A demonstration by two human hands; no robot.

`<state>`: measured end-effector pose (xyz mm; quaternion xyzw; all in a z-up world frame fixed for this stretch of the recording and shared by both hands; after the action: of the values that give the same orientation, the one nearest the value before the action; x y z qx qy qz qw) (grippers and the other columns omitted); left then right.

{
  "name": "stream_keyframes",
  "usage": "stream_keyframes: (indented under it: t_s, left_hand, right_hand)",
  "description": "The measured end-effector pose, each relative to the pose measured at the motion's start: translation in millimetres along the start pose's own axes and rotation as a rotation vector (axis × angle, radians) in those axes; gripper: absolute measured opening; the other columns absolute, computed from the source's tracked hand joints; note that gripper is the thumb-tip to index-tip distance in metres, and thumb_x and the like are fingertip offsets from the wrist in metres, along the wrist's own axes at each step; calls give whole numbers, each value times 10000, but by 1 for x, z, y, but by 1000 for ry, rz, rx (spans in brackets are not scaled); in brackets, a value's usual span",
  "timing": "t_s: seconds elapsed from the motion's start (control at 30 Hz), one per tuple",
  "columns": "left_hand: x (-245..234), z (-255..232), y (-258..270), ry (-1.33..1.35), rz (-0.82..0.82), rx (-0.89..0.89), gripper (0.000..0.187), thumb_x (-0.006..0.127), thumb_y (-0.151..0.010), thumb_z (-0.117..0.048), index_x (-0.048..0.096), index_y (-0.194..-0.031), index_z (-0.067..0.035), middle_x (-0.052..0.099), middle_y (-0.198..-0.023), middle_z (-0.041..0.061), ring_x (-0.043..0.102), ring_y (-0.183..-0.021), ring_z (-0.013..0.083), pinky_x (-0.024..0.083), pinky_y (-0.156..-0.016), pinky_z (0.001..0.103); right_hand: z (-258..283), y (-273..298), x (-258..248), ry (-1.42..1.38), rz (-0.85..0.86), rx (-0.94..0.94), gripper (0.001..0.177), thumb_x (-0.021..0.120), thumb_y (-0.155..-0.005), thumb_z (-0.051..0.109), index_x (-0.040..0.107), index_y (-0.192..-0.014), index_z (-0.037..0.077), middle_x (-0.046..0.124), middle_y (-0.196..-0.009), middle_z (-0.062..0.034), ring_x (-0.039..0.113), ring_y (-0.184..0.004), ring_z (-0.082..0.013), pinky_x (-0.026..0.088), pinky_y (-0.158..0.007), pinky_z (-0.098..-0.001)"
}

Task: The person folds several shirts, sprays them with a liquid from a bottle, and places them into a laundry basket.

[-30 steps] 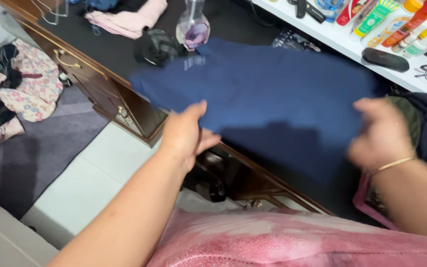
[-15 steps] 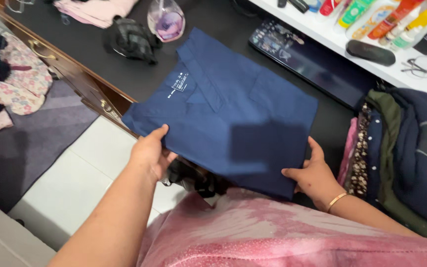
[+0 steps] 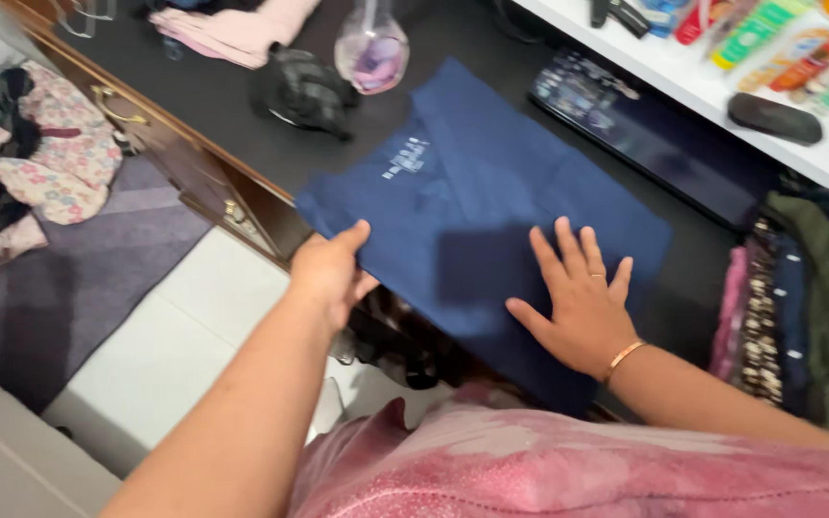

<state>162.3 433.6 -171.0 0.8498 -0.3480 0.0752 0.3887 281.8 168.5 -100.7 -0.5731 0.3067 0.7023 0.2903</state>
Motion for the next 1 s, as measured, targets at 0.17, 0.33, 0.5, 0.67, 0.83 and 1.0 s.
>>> stream_keyframes:
  t_s: [0.17, 0.33, 0.5, 0.67, 0.83, 1.0]
  left_hand:
    - [-40, 2, -30, -80, -53, -146, 325, 586, -988, -238, 604, -1259, -59, 722, -1170, 118, 747, -896, 253, 637, -796, 384]
    - [-53, -23, -54, -156, 14, -213, 317, 578, -972, -201, 578, -1256, -60, 671, -1165, 135, 767, -877, 256, 649, -758, 404]
    - [-63, -104, 1, -664, -376, 611, 475, 701, -907, -178, 485, -1310, -50, 599, -1241, 202, 607, -1131, 402, 515, -963, 543]
    - [52, -79, 58, -1539, 671, 1232, 755, 665, -811, -520, 463, -1414, -113, 422, -1511, 141, 328, -1437, 361, 282, -1144, 538]
    - [78, -31, 30, -2015, 948, 971, 969, 525, -873, -724, 259, -1574, -111, 168, -1661, 136, 90, -1542, 324, 143, -1207, 529]
    - [94, -21, 34, -2060, 1082, 1009, 1020, 523, -846, -766, 234, -1605, -148, 146, -1679, 95, 79, -1553, 279, 117, -1229, 520]
  right_hand:
    - [2, -19, 16, 128, 4, -75, 903, 597, -814, 624, 276, -1574, 255, 130, -1684, -121, 108, -1538, -367, 98, -1102, -753]
    - [4, -33, 10, 199, 5, -55, 891, 588, -803, 606, 291, -1560, 242, 155, -1668, -115, 144, -1524, -363, 126, -1097, -755]
    - [30, -4, 11, 191, -178, 95, 762, 544, -876, 449, 345, -1569, 202, 199, -1688, -148, 178, -1551, -381, 117, -1139, -757]
    - [42, 39, 26, -3, -172, 354, 721, 555, -915, 387, 352, -1576, 186, 266, -1673, -124, 204, -1539, -366, 129, -1175, -695]
    - [60, 35, 7, -29, -158, 398, 724, 570, -924, 397, 343, -1566, 151, 257, -1659, -156, 192, -1528, -381, 152, -1175, -636]
    - [105, -13, 2, -68, -160, 264, 780, 582, -917, 422, 307, -1566, 87, 221, -1660, -184, 156, -1529, -403, 148, -1156, -638]
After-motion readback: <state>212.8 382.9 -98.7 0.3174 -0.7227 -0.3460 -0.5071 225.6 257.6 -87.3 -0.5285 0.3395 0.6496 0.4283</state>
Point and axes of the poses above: each hand's wrist, its own y-axis away from the middle knuckle, its own x-axis out of the palm, z = x × y, the point moved 9 cm from there along -y, towards the middle knuckle
